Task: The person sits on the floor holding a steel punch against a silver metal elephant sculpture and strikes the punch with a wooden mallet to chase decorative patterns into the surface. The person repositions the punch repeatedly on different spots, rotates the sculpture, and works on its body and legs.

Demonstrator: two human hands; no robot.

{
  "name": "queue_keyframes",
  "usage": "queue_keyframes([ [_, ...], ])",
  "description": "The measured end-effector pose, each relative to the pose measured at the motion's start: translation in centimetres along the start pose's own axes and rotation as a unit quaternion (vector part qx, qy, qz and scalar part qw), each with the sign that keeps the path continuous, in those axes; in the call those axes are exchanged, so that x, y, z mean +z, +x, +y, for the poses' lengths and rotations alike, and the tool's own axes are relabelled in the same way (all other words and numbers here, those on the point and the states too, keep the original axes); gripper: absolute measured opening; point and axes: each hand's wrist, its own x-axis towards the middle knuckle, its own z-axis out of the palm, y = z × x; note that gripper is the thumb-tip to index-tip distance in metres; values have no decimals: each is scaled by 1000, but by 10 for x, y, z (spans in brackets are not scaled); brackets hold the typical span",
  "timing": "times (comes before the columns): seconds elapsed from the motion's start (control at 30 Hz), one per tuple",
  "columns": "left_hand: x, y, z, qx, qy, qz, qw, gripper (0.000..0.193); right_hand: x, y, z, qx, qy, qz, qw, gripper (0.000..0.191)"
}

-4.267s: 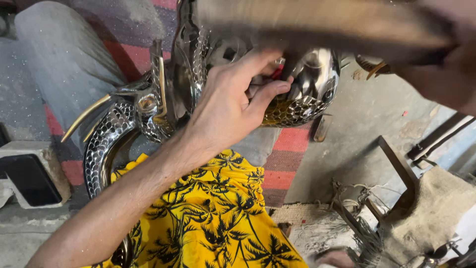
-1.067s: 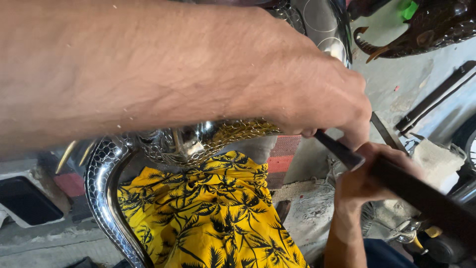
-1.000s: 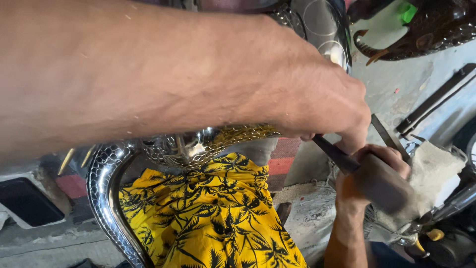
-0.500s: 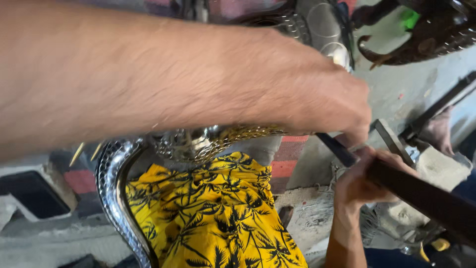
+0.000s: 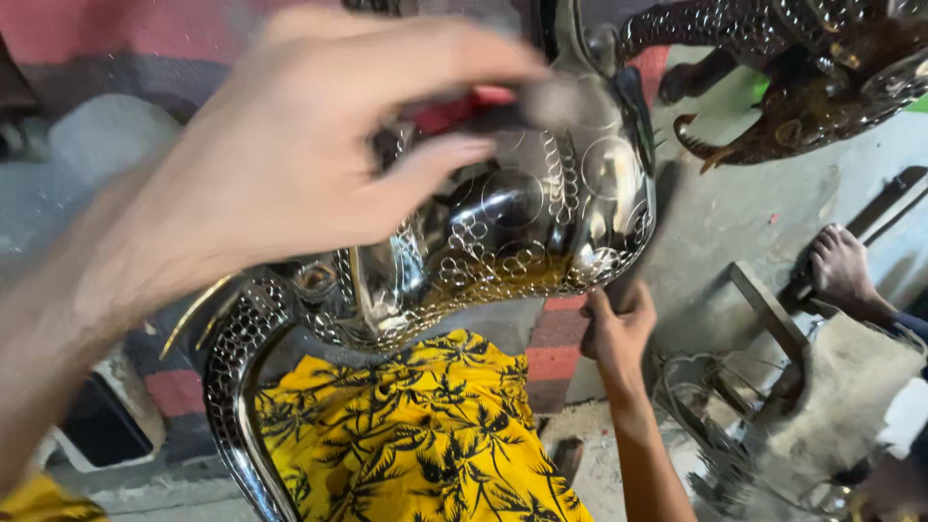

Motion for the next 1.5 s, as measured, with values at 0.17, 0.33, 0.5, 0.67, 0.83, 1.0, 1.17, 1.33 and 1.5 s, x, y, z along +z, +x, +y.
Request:
queue_keyframes([
  [0.17,9,-49,-5,-233,-73,100,965,23,34,13,-2,67,-32,-7,997,16],
  [0.33,35,-65,-12,-286,-140,133,938,29,46,24,-16,-71,49,28,996,23],
  [0.5,58,-84,-22,-320,-155,144,924,32,53,46,-40,-134,221,48,965,23],
  [0.67,69,-95,-19,-286,-219,173,916,32,58,57,-76,29,473,-105,874,51],
  [0.83,77,-98,-19,-230,-229,212,922,29,58,52,-95,-18,502,-190,843,59],
  [1.0,83,-100,-15,-232,-230,245,913,32,58,45,-97,-19,528,-193,827,56],
  [1.17,92,-101,3,-221,-250,288,898,32,57,39,-97,-6,573,-215,791,55],
  [1.33,105,-109,27,-209,-284,331,875,41,51,32,-82,-35,565,-181,804,59],
  [1.5,108,-116,55,-208,-253,346,879,43,44,17,-76,-48,574,-172,799,63],
])
